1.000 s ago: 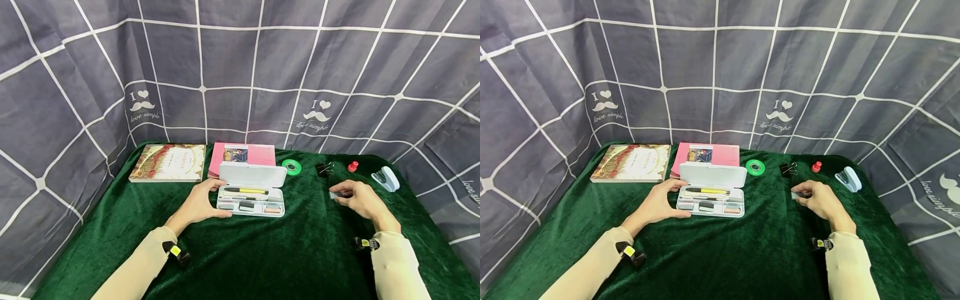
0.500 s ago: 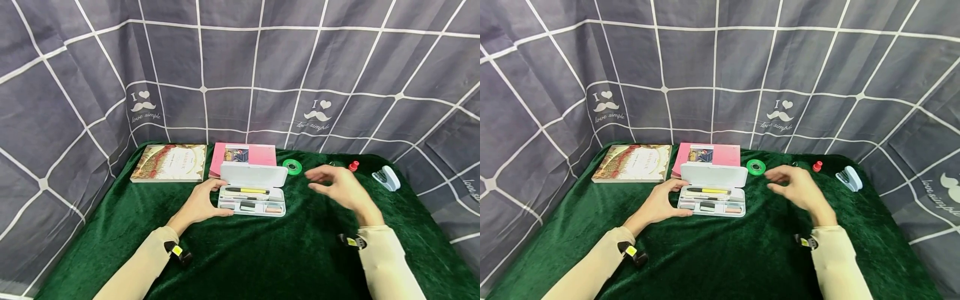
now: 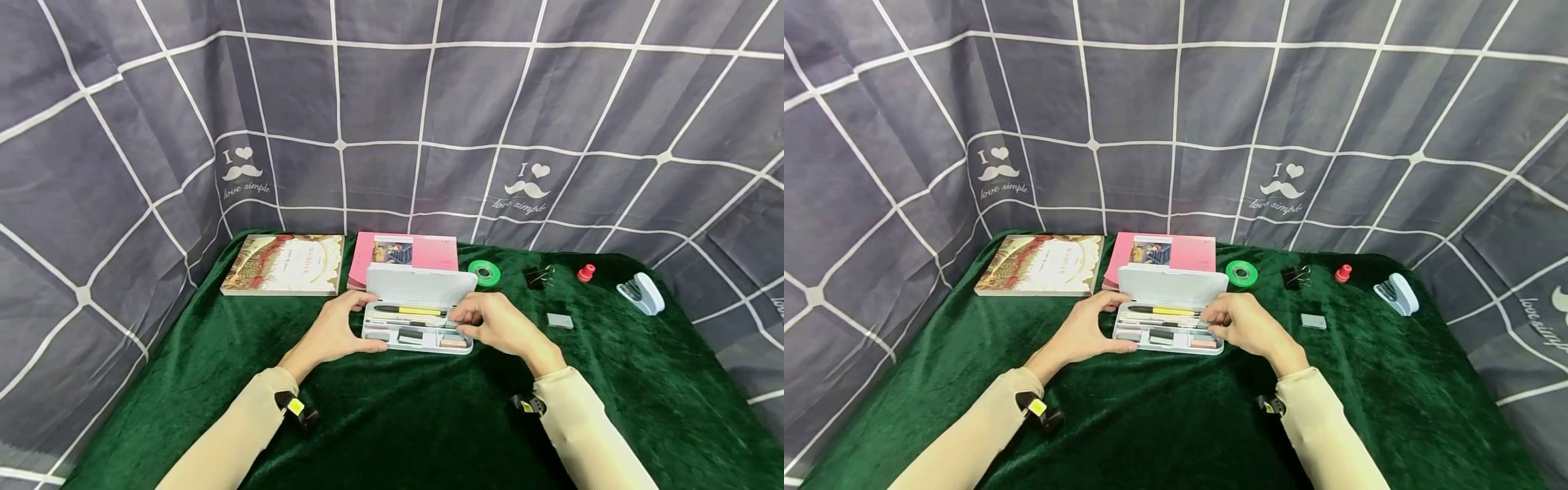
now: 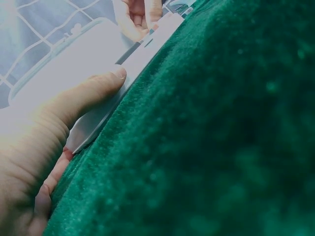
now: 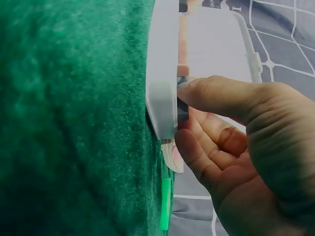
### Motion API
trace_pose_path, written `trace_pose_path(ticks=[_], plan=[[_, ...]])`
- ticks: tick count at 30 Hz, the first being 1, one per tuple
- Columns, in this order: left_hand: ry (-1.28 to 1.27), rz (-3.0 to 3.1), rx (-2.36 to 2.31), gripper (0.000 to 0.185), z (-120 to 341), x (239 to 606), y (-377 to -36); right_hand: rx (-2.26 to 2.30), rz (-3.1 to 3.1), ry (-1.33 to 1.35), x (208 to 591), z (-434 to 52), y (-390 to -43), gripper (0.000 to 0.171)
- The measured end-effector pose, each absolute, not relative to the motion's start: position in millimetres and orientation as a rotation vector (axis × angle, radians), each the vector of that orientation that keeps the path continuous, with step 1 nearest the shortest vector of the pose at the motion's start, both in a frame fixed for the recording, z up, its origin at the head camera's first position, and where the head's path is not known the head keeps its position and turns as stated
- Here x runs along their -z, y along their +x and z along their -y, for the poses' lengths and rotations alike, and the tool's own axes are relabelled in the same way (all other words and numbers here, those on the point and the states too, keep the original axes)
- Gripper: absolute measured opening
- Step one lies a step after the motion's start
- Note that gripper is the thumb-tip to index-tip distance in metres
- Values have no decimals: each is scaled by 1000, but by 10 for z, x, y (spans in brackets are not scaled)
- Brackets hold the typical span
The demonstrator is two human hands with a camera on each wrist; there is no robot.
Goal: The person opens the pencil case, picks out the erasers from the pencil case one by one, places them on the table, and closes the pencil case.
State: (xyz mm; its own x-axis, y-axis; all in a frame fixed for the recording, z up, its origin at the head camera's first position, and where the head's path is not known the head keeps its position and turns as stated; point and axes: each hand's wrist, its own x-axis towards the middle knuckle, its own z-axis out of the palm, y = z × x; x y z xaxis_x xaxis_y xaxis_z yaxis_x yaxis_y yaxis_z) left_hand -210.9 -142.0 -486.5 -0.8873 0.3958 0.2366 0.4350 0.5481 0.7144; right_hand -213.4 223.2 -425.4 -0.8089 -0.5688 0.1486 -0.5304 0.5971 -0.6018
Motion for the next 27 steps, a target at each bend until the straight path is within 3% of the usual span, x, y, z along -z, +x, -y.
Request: trace_pose_path(ticks=[10,17,27], plan=[[-708,2743,1277,90,1406,4862,-2113,1041,-2823,-978,4099,-2347,-2050,23],[-694,2754,1303,89,1409,4867,-2106,1037,-3033,-1058,3906,-2778,-1971,32],[-696,2760,1299,90,1416,4872,-2101,887,-3198,-750,4048,-3560,-1716,32]])
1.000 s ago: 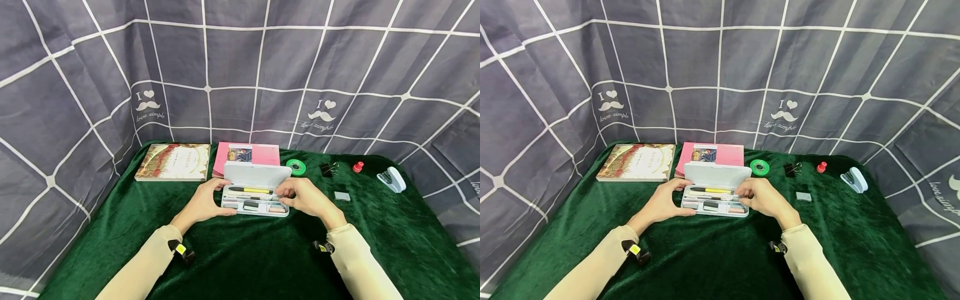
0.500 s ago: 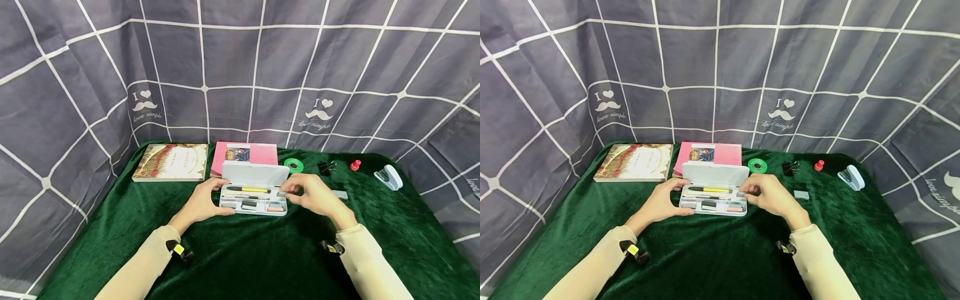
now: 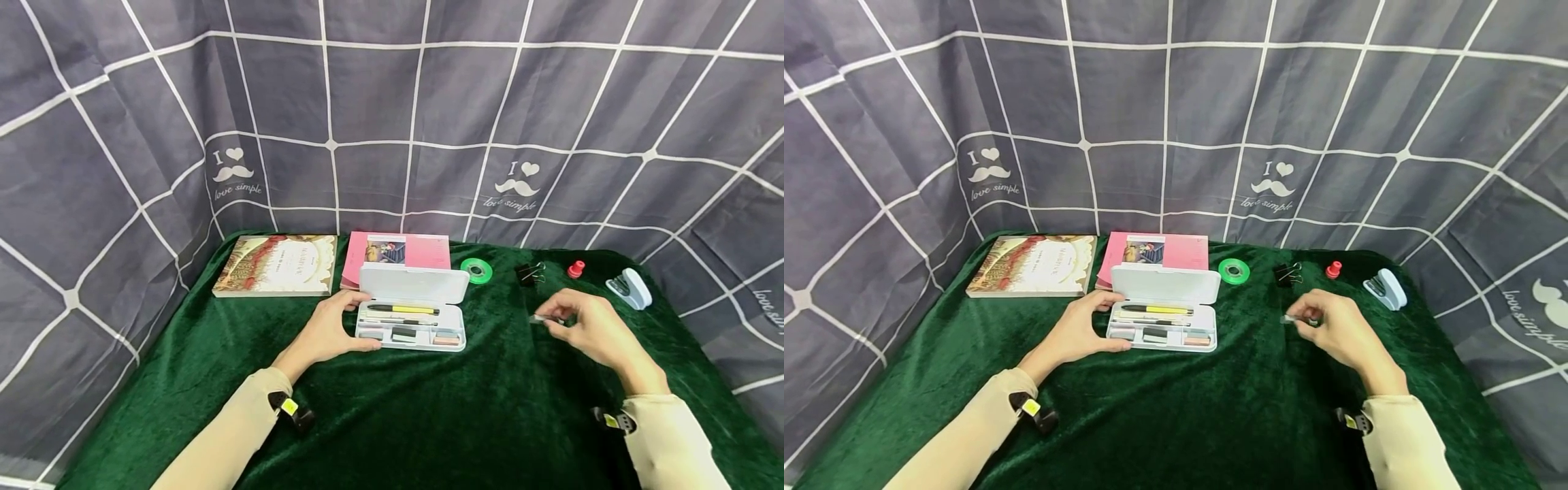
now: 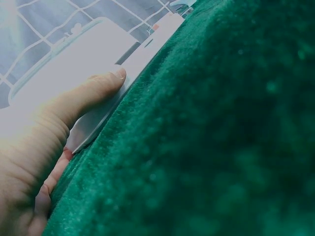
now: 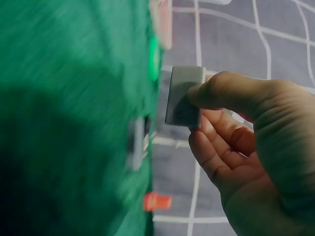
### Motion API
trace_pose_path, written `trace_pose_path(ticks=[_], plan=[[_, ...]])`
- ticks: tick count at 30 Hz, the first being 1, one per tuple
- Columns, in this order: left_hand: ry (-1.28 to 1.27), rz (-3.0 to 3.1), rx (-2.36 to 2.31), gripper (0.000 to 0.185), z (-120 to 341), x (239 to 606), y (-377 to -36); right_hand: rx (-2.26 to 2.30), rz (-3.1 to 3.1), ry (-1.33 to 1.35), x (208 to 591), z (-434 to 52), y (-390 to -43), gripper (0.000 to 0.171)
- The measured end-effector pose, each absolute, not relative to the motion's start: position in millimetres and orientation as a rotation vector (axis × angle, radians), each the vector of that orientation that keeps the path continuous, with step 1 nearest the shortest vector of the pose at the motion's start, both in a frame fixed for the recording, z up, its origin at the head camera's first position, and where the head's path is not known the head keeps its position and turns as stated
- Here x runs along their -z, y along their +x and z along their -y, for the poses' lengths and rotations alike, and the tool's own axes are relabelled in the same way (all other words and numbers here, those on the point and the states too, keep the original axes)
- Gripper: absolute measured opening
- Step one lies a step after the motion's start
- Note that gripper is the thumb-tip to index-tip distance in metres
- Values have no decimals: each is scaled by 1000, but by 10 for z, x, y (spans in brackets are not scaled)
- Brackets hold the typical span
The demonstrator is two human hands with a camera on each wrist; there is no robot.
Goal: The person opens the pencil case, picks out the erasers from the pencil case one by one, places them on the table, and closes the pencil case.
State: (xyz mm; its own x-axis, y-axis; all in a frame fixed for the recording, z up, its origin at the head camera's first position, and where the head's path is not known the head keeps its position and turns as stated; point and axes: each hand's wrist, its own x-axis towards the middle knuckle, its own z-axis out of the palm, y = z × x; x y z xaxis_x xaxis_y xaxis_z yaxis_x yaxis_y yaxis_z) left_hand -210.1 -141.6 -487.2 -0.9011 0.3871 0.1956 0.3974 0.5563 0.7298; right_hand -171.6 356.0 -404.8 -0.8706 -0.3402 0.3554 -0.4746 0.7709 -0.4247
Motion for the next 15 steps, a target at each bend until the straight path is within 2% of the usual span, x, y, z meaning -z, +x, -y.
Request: trace_pose_path(ticks=[8,15], plan=[[-707,2758,1298,90,1422,4848,-2073,-739,2799,508,4335,-3863,-1671,28],[-711,2759,1289,89,1412,4856,-2095,-779,2860,496,4380,-3893,-1634,25]])
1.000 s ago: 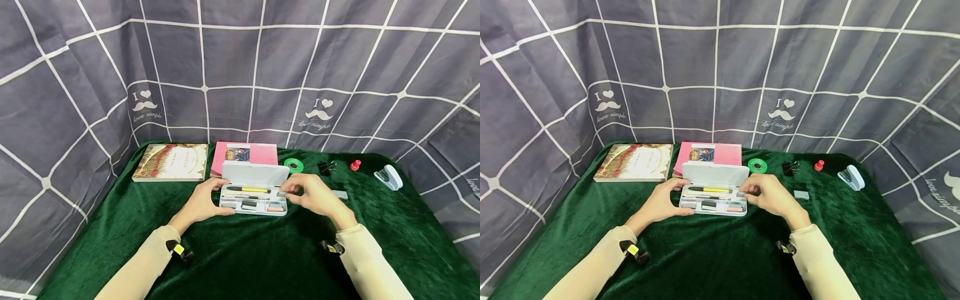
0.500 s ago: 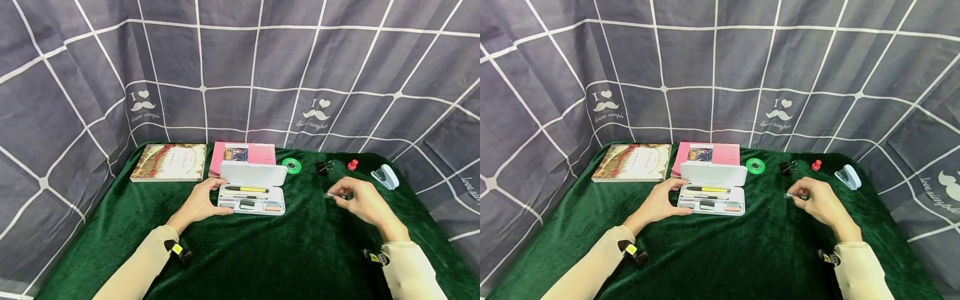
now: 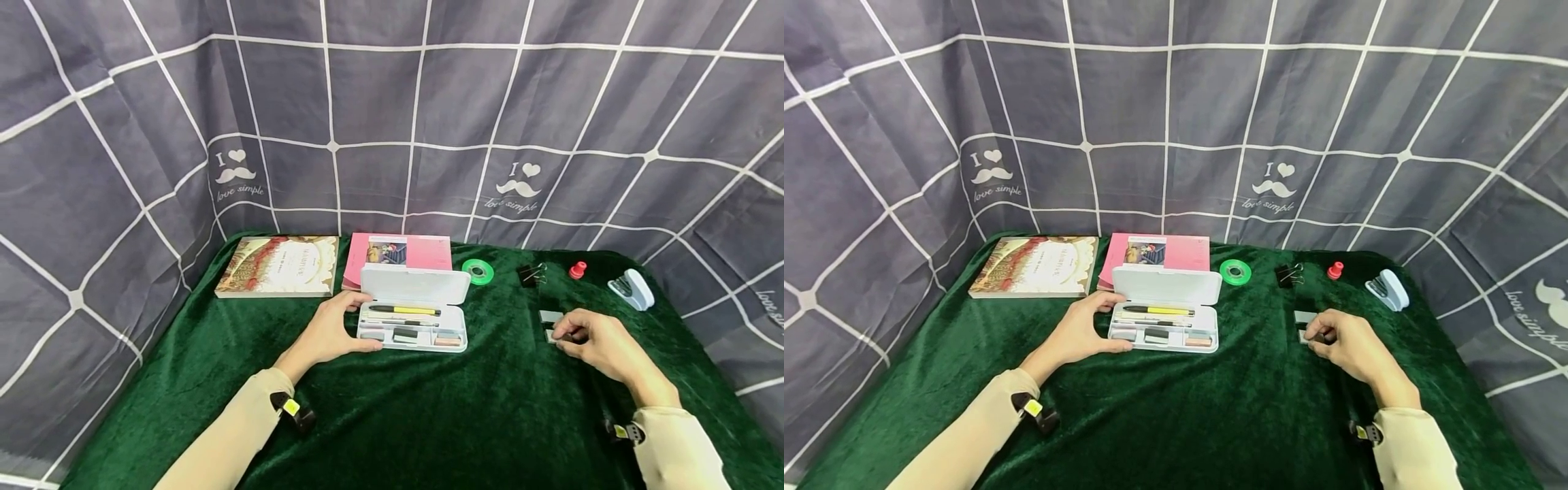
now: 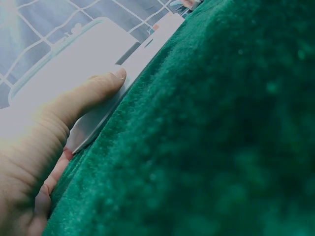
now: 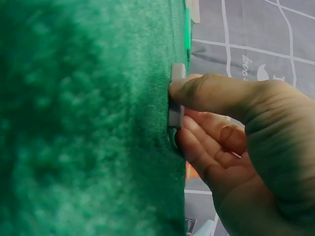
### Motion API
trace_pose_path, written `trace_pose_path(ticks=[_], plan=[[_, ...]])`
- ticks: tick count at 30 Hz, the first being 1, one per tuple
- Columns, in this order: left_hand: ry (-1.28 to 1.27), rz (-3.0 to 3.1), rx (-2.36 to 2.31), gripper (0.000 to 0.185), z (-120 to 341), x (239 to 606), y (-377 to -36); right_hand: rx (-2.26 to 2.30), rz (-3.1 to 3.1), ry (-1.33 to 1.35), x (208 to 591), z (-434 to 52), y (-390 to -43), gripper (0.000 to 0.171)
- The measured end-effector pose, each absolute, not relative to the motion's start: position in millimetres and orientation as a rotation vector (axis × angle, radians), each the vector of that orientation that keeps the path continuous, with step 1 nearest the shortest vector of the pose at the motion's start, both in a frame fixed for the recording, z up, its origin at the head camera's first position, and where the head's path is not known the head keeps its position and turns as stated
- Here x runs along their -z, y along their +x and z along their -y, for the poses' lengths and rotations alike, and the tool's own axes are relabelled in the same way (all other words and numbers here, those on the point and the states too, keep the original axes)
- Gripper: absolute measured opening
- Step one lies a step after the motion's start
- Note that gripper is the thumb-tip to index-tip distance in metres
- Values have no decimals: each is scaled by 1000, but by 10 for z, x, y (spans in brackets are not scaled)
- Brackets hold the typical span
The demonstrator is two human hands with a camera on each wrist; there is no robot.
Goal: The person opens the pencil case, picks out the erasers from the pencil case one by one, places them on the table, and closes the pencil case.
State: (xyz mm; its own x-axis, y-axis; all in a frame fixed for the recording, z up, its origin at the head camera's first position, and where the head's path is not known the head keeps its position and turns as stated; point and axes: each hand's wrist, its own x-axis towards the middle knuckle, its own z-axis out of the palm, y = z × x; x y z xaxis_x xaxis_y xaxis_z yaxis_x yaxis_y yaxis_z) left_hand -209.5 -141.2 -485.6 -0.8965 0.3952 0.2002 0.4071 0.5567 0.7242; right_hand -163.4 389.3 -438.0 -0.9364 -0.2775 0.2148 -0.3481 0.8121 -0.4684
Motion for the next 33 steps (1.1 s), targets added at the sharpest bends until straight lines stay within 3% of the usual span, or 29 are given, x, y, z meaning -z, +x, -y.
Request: trace_pose_path(ticks=[23,33], plan=[[-709,2759,1282,89,1403,4887,-2100,-730,2985,521,4235,-3844,-1639,33],[-710,2743,1287,88,1409,4867,-2091,-979,2677,769,3793,-3164,-1797,36]])
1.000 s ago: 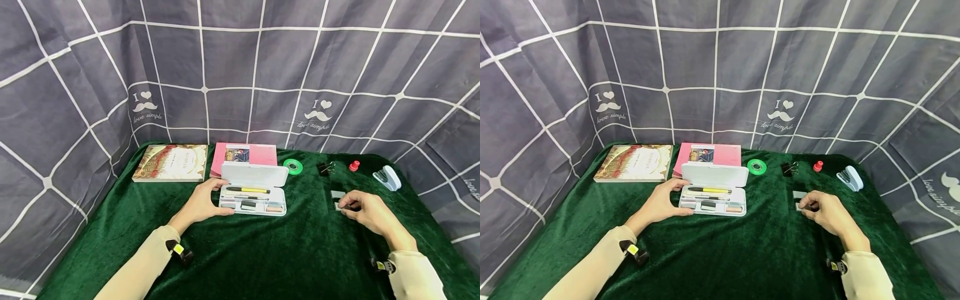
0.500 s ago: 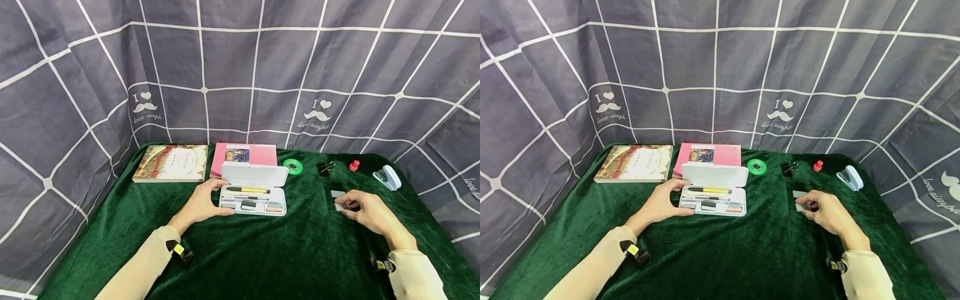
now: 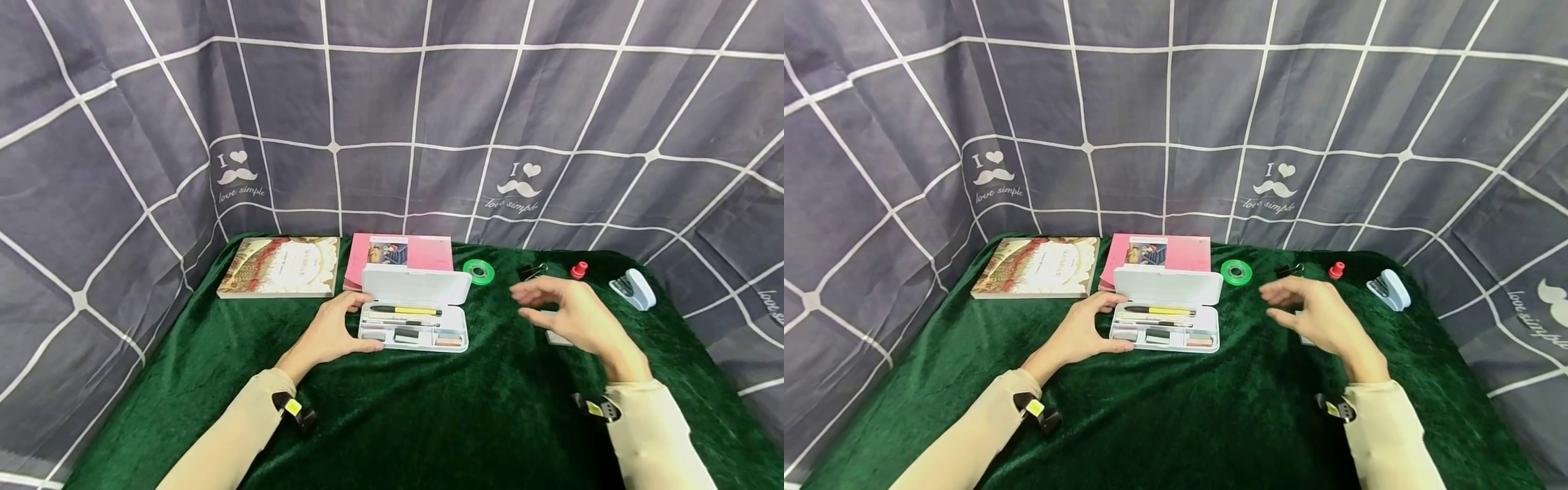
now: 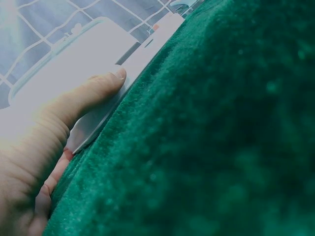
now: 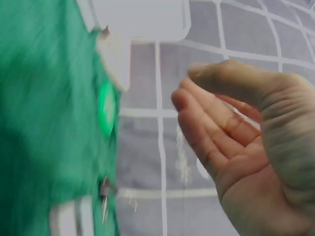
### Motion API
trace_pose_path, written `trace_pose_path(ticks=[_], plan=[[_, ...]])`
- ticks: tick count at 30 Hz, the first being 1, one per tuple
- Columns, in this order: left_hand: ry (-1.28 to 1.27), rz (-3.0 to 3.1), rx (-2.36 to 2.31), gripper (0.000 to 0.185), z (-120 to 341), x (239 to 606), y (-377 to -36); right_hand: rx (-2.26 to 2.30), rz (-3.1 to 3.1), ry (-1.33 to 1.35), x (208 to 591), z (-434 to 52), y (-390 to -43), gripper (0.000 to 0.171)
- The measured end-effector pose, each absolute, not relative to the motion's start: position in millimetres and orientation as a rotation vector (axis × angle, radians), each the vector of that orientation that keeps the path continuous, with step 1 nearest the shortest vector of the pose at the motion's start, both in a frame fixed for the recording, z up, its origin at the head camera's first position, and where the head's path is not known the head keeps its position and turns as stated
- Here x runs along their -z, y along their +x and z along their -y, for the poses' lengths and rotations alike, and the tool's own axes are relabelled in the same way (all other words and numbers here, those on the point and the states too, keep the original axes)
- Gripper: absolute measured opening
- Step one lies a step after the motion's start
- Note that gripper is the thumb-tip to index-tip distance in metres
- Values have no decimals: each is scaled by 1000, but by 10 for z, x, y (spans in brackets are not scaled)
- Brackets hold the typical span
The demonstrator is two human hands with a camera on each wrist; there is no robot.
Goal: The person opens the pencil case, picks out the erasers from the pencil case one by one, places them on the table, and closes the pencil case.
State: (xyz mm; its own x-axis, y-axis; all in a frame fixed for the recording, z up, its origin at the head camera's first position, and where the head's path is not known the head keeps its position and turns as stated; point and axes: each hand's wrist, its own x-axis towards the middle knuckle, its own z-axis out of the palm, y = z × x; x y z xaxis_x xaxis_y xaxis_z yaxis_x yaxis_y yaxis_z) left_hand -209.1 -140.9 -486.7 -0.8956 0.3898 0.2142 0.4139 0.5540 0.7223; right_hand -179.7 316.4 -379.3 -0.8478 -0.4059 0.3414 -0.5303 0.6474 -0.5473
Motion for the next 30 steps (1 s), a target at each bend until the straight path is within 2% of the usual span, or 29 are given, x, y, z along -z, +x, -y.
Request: trace_pose_path(ticks=[6,13,22,30], plan=[[-703,2757,1291,88,1414,4874,-2093,-1160,2595,978,3770,-2700,-1917,38],[-714,2752,1276,89,1418,4862,-2088,-1125,2819,1054,3933,-2312,-1940,31],[-727,2748,1271,88,1408,4852,-2098,-959,2936,1257,4108,-2221,-1935,34],[-725,2745,1284,88,1407,4828,-2085,-975,2939,1259,4123,-2205,-1945,27]])
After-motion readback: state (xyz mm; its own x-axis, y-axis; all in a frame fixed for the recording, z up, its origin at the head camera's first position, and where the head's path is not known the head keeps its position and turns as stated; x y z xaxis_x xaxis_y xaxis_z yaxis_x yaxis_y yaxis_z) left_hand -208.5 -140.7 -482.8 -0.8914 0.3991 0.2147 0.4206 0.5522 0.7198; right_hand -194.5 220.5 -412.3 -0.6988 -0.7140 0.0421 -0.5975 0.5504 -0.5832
